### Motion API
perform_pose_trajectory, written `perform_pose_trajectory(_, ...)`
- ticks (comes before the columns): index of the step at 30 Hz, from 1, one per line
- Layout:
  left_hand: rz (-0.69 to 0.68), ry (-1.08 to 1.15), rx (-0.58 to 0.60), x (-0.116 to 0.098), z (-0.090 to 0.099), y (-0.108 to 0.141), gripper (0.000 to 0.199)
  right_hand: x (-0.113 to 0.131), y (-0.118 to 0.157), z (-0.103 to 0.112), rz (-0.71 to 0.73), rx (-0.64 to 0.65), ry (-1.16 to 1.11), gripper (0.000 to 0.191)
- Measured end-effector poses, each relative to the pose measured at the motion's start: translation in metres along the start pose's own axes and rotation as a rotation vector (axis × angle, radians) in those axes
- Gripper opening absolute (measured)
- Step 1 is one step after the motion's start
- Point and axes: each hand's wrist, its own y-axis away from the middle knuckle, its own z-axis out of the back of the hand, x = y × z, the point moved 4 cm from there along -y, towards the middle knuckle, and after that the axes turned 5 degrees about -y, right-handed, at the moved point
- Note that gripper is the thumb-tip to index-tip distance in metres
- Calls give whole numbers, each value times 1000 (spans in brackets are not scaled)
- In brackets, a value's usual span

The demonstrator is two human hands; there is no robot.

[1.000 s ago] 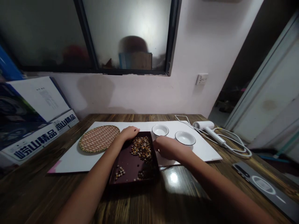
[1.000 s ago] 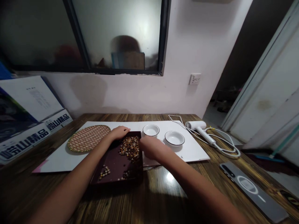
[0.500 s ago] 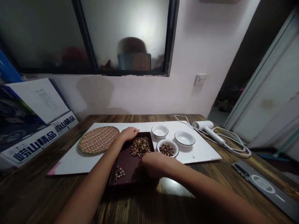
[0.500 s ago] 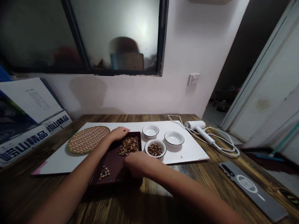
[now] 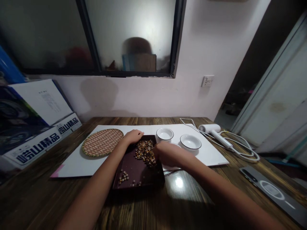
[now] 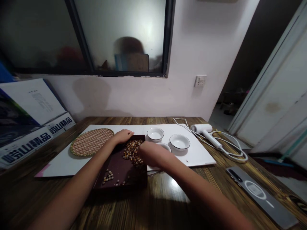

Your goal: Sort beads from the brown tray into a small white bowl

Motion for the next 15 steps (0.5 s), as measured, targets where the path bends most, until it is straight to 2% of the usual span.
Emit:
perform_pose_trajectory(3, 1, 0, 5, 1, -1, -2, 51, -26, 12, 14, -199, -97, 91, 27)
perform_pose_trajectory(6, 3, -5, 7, 2, -3, -4, 51, -33, 18, 20, -309, -175, 120, 30)
perform_pose_trajectory(8, 4, -10, 7, 3, -4, -4, 51, -22, 18, 22, -275, -223, 119, 31)
perform_pose_trajectory(10, 2, -8, 1, 3, -4, -4, 51, -4, 14, 19, -168, -191, 121, 26)
perform_pose_trajectory(13, -2, -2, -12, 2, -2, -2, 51, 25, 6, 2, 2, -6, 116, 25)
perform_pose_trajectory(15, -3, -4, -10, 1, -2, -1, 51, 37, -1, -13, 61, 112, 129, 29)
